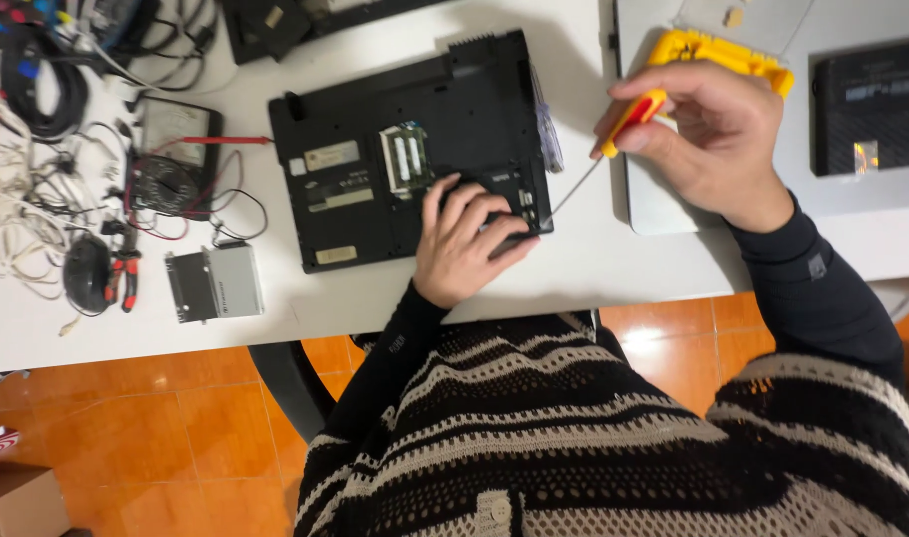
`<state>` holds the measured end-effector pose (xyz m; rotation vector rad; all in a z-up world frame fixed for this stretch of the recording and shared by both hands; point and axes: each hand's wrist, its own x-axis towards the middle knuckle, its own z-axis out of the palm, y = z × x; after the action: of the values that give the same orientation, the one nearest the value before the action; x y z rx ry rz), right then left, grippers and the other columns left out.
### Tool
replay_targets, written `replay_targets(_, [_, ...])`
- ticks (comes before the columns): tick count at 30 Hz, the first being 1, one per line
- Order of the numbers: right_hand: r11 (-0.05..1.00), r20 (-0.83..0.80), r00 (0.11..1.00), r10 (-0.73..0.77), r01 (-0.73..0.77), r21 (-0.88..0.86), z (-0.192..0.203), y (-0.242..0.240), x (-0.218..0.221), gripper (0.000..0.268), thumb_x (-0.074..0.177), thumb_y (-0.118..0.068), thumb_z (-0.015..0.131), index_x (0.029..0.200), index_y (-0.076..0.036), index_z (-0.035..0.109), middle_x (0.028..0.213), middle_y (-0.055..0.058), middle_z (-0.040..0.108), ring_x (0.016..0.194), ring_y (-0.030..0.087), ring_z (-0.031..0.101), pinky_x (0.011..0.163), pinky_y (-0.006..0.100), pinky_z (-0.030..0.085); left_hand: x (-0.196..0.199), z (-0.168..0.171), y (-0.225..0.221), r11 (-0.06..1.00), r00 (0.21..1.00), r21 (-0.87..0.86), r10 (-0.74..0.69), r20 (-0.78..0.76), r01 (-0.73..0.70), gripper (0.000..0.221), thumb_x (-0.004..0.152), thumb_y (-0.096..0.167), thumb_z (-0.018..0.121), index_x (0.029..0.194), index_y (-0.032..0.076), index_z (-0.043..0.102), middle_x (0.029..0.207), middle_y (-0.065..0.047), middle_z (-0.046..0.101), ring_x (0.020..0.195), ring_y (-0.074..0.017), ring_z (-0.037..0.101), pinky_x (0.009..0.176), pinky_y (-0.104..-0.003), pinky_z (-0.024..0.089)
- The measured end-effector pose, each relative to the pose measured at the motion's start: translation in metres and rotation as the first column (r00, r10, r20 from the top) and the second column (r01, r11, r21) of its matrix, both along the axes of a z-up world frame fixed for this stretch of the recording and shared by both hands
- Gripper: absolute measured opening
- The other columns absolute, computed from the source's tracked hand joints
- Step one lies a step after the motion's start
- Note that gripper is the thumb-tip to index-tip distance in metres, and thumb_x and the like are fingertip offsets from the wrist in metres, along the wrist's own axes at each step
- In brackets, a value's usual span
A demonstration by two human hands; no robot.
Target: The person uses a screwdriver to remove and replace screws on the bottom panel of a laptop during a repair.
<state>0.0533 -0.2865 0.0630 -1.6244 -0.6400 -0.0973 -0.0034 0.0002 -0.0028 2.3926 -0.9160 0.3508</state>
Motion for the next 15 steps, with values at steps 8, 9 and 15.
replay_targets(8, [0.998,0.026,0.997,0.066,-0.067,0.021,-0.007,-0.007,-0.001,0.026,0.114,-0.007,0.071,0.131,0.009,0.057,0.106,0.016,0.069,0.101,0.025,0.077,0.089,0.031,0.064,0.0,0.001,0.0,1.0,1.0,0.027,0.007,0.007,-0.007,0.025,0.09,0.037,0.088,0.097,0.019,0.073,0.107,0.002,0.06,0.117,-0.0214,0.056,0.119,-0.053,0.033])
replay_targets(9, [0.998,0.043,0.997,0.064,-0.064,0.006,-0.006,-0.007,-0.001,0.026,0.114,-0.007,0.07,0.13,0.009,0.057,0.106,0.017,0.069,0.1,0.026,0.077,0.088,0.03,0.064,0.0,0.001,0.0,1.0,1.0,0.025,0.008,0.008,-0.009,0.025,0.089,0.037,0.088,0.097,0.019,0.073,0.107,0.002,0.06,0.117,-0.0215,0.056,0.118,-0.053,0.033])
replay_targets(15, [0.997,0.056,0.995,0.081,-0.082,0.011,-0.008,-0.006,0.0,0.026,0.115,-0.007,0.07,0.131,0.008,0.056,0.105,0.017,0.07,0.1,0.026,0.077,0.089,0.031,0.065,-0.001,-0.001,0.0,1.0,1.0,0.02,0.009,0.01,-0.009,0.025,0.089,0.037,0.088,0.097,0.019,0.073,0.108,0.002,0.06,0.117,-0.0217,0.056,0.118,-0.053,0.033])
